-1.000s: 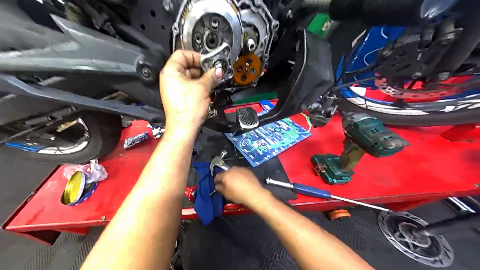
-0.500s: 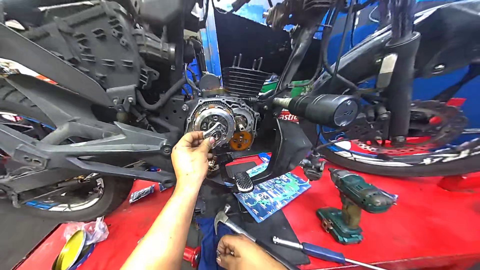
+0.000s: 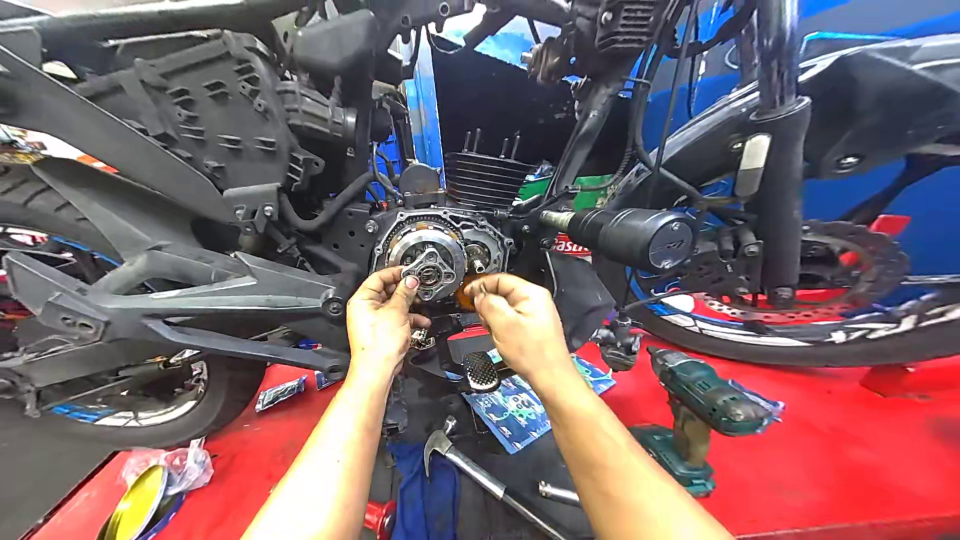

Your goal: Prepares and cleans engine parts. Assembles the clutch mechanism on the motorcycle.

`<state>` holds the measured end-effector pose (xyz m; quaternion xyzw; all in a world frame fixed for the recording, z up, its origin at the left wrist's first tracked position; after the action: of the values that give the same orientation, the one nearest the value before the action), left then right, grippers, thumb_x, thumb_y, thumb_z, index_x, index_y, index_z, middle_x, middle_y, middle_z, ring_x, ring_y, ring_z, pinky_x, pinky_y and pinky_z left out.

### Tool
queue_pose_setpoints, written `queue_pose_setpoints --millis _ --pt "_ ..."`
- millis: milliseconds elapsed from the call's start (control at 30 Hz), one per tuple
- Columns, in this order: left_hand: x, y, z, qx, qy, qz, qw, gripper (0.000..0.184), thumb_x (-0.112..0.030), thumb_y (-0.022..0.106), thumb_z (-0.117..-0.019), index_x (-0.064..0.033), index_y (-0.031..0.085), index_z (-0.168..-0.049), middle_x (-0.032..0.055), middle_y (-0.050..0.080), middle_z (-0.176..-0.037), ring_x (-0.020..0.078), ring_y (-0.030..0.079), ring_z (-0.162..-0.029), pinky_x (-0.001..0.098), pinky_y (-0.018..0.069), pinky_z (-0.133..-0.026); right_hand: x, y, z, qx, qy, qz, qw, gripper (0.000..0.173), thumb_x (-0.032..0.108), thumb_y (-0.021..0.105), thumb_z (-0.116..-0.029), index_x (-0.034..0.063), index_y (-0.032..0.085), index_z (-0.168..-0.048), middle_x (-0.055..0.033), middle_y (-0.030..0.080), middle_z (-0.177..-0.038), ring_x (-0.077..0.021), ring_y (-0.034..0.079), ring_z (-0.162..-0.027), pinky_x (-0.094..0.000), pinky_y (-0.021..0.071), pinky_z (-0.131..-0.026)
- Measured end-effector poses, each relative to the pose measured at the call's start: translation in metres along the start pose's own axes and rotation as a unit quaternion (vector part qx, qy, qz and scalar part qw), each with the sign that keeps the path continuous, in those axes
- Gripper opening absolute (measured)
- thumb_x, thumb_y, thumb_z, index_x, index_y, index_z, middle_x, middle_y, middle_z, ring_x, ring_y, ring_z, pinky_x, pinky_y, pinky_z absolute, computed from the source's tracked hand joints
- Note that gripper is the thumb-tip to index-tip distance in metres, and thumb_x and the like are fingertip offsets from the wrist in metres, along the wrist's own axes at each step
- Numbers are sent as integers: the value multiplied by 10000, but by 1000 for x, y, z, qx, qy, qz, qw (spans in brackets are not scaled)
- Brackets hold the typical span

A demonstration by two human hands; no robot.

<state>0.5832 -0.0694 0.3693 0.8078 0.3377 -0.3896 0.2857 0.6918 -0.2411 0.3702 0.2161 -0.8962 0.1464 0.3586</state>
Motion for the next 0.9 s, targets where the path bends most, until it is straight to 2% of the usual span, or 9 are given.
queue_pose_setpoints --millis 100,267,400,467,533,600,700,800,900 --pt "1 -1 -2 -16 -19 14 1000 182 -85 694 -977 -28 684 -1149 134 704 -943 242 708 -695 414 631 -532 -18 11 -26 -63 -5 63 996 150 220 628 -991 157 759 -1025 47 717 -778 -64 646 -654 -324 549 -610" --pt "1 2 -5 -28 -9 -43 999 172 -95 733 -953 -40 712 -1115 116 722 -929 243 726 -700 434 652 -546 -33 31 -33 -90 -66 82 990 218 275 672 -986 147 787 -1121 26 776 -915 -52 717 -812 -336 606 -762" --pt "-9 2 -4 -48 27 -145 988 330 -84 761 -934 -92 593 -1217 72 711 -935 211 738 -663 407 672 -549 -33 32 -39 -105 -85 91 987 152 262 690 -971 156 788 -1022 42 752 -821 -43 676 -692 -303 574 -653" --pt "-14 3 -5 -55 60 -217 973 305 -125 769 -936 -93 607 -1192 63 706 -975 177 738 -676 384 676 -586 -31 32 -39 -110 -97 103 984 148 255 681 -971 157 788 -1001 42 750 -820 -45 675 -697 -309 569 -656" --pt "-21 7 -4 -49 147 -353 923 266 -210 743 -962 -103 641 -1184 54 701 -1044 143 728 -784 361 656 -707 -30 32 -39 -120 -103 112 981 144 253 676 -970 162 787 -983 41 748 -820 -47 675 -705 -311 566 -660" --pt "-28 15 0 -28 232 -474 849 381 -292 735 -956 -78 646 -1258 114 668 -1190 221 703 -940 422 607 -833 -29 31 -40 -123 -106 123 979 140 255 676 -969 169 786 -972 45 745 -812 -45 674 -700 -308 565 -655" --pt "-31 26 3 21 289 -563 774 637 -416 803 -869 -78 603 -1370 182 597 -1363 333 610 -1246 478 538 -1020 -26 31 -39 -124 -124 134 975 146 254 675 -967 162 788 -965 43 750 -815 -47 687 -715 -310 578 -670" --pt "-29 28 -2 40 335 -589 734 629 -384 813 -850 -73 620 -1362 176 625 -1320 345 608 -1225 462 534 -1004 -24 31 -38 -129 -133 141 973 151 252 674 -968 153 788 -960 37 748 -807 -50 683 -706 -305 572 -664" --pt "-24 24 -6 40 370 -567 735 608 -373 804 -860 -81 632 -1364 160 642 -1294 329 615 -1205 449 528 -1006 -25 31 -38 -125 -120 153 973 160 277 672 -975 171 791 -967 45 749 -819 -48 687 -725 -313 572 -675"
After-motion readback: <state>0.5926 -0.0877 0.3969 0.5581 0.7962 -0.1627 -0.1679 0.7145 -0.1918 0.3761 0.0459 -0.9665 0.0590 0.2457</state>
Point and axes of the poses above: each hand's wrist, its own z-axis away from the middle knuckle, its own y-axis out of the palm, x = y × z, the point moved 7 cm from there along -z, towards the middle knuckle
